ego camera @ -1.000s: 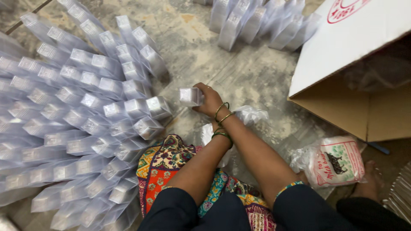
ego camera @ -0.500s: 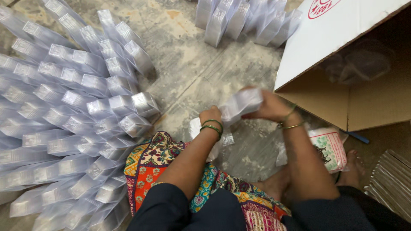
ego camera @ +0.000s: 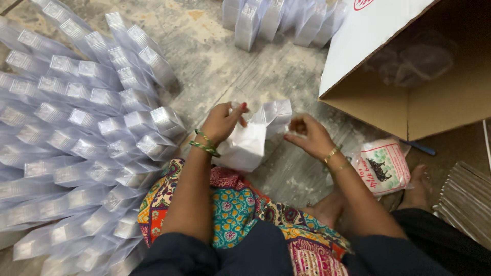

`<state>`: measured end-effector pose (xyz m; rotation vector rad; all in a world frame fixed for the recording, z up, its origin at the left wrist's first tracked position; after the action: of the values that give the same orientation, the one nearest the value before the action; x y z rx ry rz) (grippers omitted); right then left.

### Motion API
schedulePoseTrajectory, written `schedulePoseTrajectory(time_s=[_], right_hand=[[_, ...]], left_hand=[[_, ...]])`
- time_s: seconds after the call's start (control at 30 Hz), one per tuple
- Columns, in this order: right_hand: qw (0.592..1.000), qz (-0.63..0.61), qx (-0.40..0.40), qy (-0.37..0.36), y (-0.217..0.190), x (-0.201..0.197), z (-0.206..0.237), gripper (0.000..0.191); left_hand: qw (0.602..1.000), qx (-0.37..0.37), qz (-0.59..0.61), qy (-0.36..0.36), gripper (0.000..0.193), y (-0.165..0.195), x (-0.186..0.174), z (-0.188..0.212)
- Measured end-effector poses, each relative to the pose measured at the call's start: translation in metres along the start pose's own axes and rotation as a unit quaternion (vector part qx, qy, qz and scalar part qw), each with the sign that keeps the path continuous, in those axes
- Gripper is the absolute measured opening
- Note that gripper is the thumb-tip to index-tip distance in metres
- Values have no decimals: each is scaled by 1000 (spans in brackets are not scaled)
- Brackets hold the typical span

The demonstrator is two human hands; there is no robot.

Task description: The person sits on the floor and packs small plastic milk bags into a larger plastic bag one at a time, opening the bag and inserting the packets, with a cardboard box nearby. The packed bags are grouped in rows on the floor around them.

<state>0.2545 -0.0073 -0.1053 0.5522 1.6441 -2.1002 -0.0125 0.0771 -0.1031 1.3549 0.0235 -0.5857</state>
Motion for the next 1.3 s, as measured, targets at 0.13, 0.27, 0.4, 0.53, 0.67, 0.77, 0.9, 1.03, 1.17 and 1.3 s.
schedulePoseTrajectory(time_s=[0.13, 0.27, 0.4, 0.53, 0.67, 0.77, 0.9, 1.03, 1.17, 1.3], right_hand=[[946, -323, -24, -17, -17, 14, 52, 37], [927, -372, -45, -13, -62, 22, 86, 36], [967, -232, -101, -19, -109, 36, 98, 41], [971, -205, -70, 102, -113, 34, 93, 11], [959, -203, -87, 176, -101, 15, 84, 12], [936, -283, -75, 197, -92, 4, 76, 22], [923, -344, -105, 138, -96, 4, 69, 16], [929, -355, -39, 99, -93, 10, 71, 17], [915, -369, -67, 148, -90, 10, 73, 15], [908, -372, -67, 180, -84, 13, 69, 11]], left_hand=[[982, 19, 140, -123, 47, 32, 8, 29], [988, 91, 119, -48, 48, 57, 10, 60], [981, 123, 130, 74, 49, 71, 20, 89], [919, 91, 380, 51, 49, 73, 14, 82], [905, 76, 417, -26, 29, 77, 16, 81], [891, 57, 439, -106, 36, 77, 25, 83], [895, 24, 436, -93, 24, 65, 27, 76], [879, 17, 469, -88, 23, 54, 24, 72], [889, 30, 450, -83, 22, 52, 30, 72], [888, 40, 456, -37, 22, 51, 33, 70]])
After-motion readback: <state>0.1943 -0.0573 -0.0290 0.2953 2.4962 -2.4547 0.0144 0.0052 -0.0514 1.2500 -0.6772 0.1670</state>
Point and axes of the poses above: each hand's wrist, its own z-axis away from the middle knuckle, its own x-axis out of the palm, y = z × x, the point moved 5 cm from there along -z, towards the middle knuckle, and after that the axes turned 5 degrees about y, right-handed, at the moved point
